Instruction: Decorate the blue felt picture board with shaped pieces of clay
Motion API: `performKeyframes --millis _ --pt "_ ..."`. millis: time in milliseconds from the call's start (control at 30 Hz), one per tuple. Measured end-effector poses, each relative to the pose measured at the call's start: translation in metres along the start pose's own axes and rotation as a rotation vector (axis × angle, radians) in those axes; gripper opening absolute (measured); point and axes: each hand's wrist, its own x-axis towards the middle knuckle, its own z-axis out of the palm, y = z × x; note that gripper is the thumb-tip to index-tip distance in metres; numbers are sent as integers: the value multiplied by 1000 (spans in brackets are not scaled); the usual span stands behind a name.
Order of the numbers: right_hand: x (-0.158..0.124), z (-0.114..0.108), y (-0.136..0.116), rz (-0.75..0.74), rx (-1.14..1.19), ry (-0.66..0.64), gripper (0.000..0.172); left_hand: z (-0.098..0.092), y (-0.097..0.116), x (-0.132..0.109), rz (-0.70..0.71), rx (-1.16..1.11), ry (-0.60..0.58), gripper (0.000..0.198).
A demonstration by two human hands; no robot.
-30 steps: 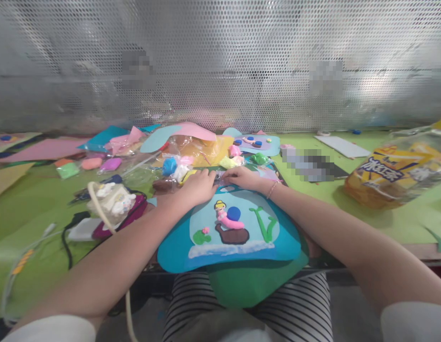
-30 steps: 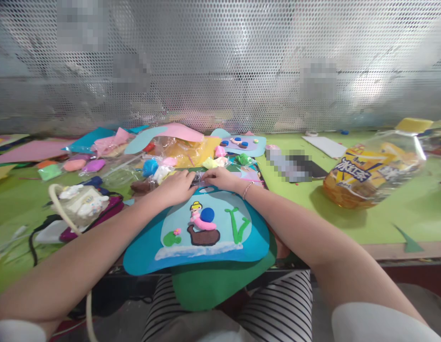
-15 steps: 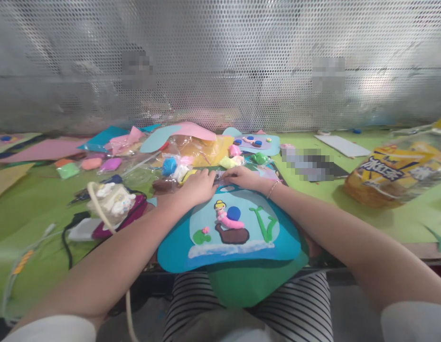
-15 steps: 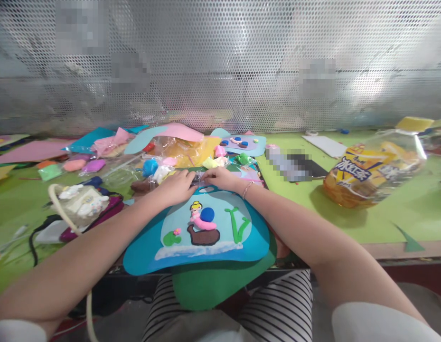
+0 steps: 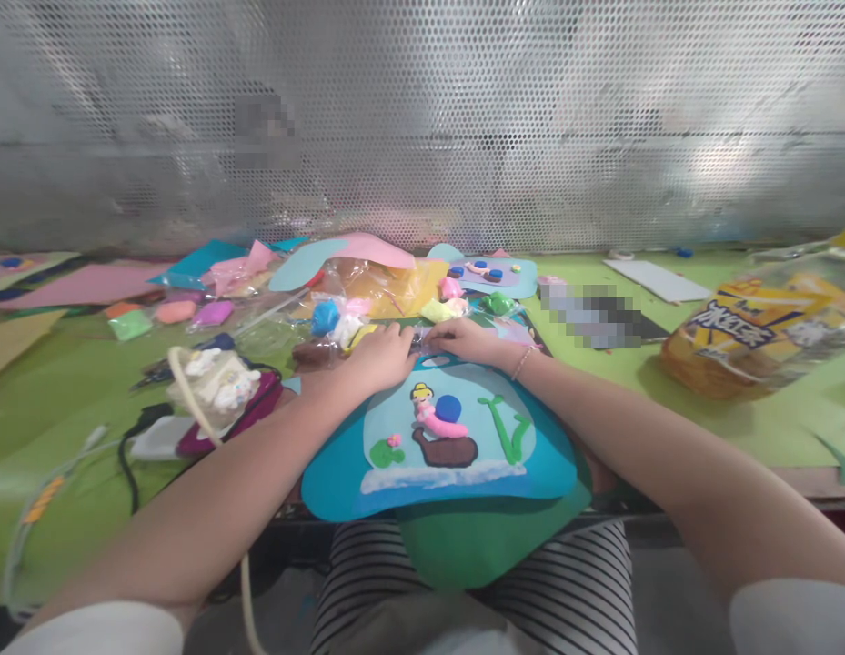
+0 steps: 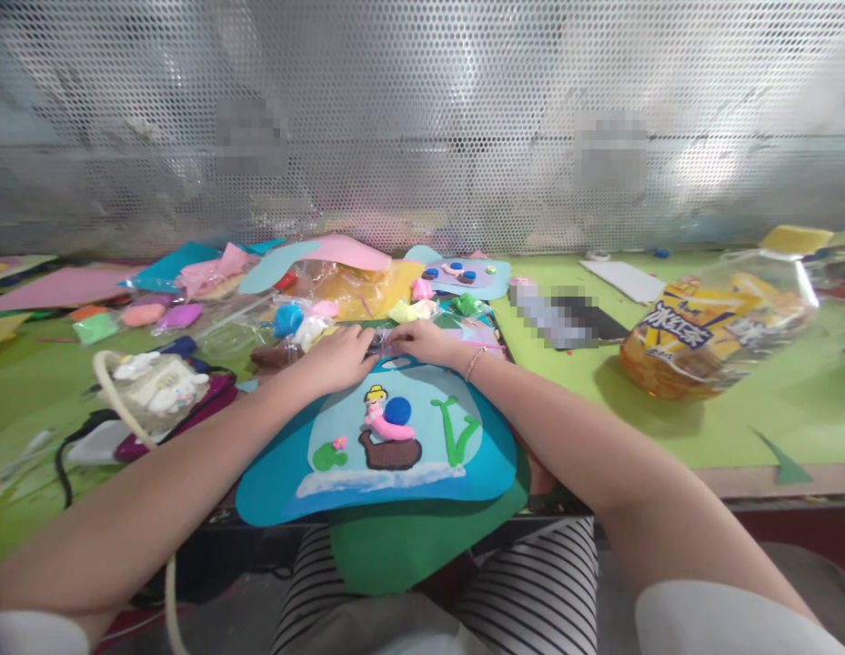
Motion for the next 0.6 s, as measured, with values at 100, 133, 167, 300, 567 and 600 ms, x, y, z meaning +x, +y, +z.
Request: performKeyframes --millis 100,133,167,300,567,600 --pt "0 0 -1 -5 -22 1 22 0 1 0 -2 -4 -5 36" --pt "0 -1 -1 -5 -26 -2 22 -1 1 0 1 -1 -6 37" --pt "-1 -1 -2 -5 -29 -3 22 -1 1 0 4 6 -5 37" --pt "-1 0 -2 -12 -73 11 22 -1 1 0 11 24 4 36" --pt "-1 1 2 -36 -94 21 22 -4 2 -1 15 11 -8 35" --pt "-1 1 1 -34 -91 22 22 -4 3 -2 14 10 -12 36"
